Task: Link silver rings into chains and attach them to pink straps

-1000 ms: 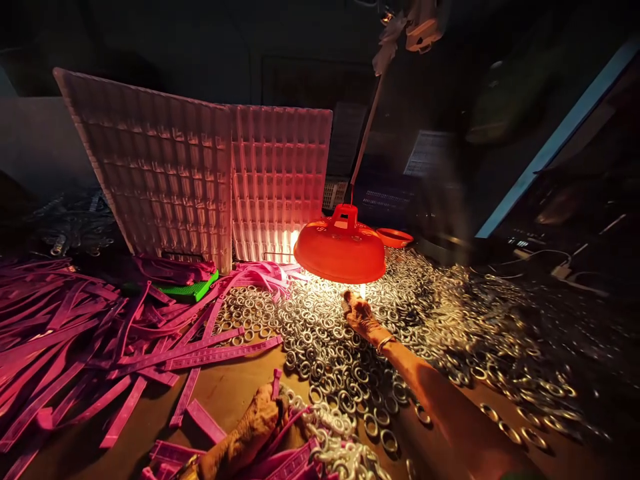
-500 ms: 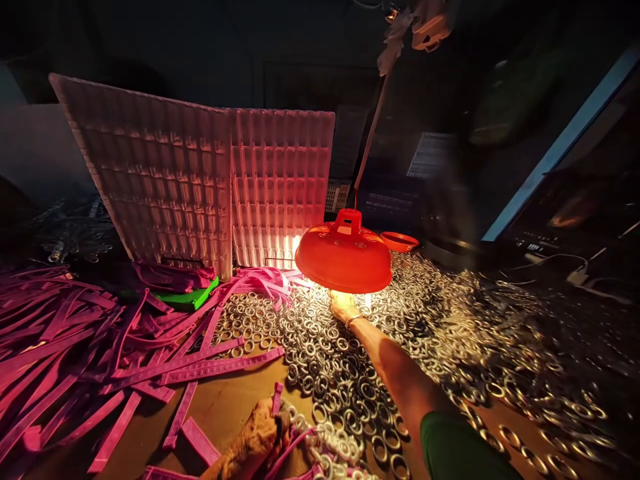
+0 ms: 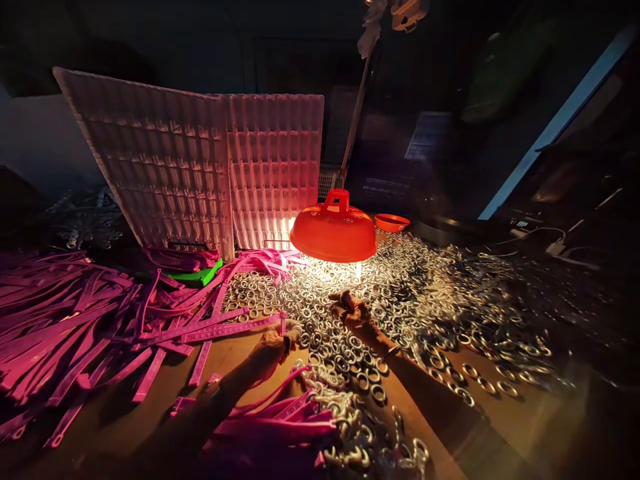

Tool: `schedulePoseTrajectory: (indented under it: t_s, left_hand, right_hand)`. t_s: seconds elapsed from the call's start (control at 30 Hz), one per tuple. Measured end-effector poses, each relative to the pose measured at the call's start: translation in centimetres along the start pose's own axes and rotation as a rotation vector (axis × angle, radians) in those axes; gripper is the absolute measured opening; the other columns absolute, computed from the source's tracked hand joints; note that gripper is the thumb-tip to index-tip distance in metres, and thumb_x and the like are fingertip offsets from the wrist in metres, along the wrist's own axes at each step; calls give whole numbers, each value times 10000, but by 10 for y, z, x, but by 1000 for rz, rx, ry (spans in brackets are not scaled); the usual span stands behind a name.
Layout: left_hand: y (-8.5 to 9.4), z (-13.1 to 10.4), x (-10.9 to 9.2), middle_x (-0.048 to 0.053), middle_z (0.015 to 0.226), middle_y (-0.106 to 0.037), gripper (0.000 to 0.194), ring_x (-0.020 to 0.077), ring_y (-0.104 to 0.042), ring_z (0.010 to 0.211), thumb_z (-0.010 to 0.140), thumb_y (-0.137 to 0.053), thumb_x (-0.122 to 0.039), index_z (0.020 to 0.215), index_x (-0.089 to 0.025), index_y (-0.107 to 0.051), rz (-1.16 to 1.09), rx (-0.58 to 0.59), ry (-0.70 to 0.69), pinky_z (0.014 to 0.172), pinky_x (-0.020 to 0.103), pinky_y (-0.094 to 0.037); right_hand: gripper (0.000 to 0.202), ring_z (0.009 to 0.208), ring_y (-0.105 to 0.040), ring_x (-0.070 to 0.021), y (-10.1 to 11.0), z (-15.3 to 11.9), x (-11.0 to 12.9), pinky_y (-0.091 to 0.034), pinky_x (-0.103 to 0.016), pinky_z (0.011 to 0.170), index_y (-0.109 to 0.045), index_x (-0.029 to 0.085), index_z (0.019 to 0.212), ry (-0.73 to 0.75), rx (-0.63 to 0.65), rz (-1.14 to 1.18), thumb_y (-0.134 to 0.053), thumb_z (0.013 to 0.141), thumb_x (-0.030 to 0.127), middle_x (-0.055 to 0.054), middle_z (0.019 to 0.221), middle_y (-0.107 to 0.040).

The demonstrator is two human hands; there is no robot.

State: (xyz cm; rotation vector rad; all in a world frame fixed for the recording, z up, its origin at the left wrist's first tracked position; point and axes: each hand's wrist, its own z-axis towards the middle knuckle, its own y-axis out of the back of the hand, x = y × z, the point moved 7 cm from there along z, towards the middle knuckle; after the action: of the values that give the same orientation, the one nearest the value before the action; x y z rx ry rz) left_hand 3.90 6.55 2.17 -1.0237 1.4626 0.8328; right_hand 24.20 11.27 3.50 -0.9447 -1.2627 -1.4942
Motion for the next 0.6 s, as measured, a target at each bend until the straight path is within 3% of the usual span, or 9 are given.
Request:
schedulePoseTrajectory:
  t_s: [0.07, 0.23, 0.4, 0.5, 0.6]
  left_hand:
    - [-7, 7, -9, -70, 485, -371, 245, 54, -241, 410, 689, -559, -383, 597, -181, -457, 19, -1, 9, 415, 224, -161]
    - [-25, 14, -12, -68, 500, -351, 273, 62, -239, 461, 685, -593, -361, 557, -179, -434, 10, 80, -44, 460, 246, -167]
    - [-19, 8, -11, -50, 526, -365, 209, 77, -246, 495, 700, -545, -321, 572, -177, -465, -23, 38, -69, 493, 260, -176]
    - [-15, 7, -15, -49, 502, -330, 209, 85, -231, 480, 676, -500, -326, 528, -195, -432, -42, 19, -80, 483, 266, -179]
    - [-15, 9, -18, -57, 491, -307, 231, 77, -205, 467, 668, -507, -337, 515, -201, -399, -39, 9, -70, 475, 263, -171]
  right_hand:
    - [404, 633, -558, -167, -11, -16, 6, -452, -296, 585, -621, 164, 950, -13, 18, 93, -608, 761, 520, -58, 747, -624]
    - [645, 556, -540, -148, -41, -32, 10, -419, -279, 531, -608, 137, 931, -105, 105, 289, -402, 796, 733, -49, 647, -606]
    - [571, 510, -484, -115, -51, -35, 7, -405, -259, 506, -601, 140, 916, -109, 100, 341, -439, 821, 680, 1, 593, -530]
    - [458, 650, -547, -144, -51, -37, 10, -455, -265, 558, -586, 179, 998, -77, 87, 264, -581, 785, 586, -26, 762, -578]
    - [426, 744, -586, -170, -67, -41, 4, -492, -283, 575, -551, 227, 1054, -233, 208, 459, -537, 806, 572, -56, 923, -594]
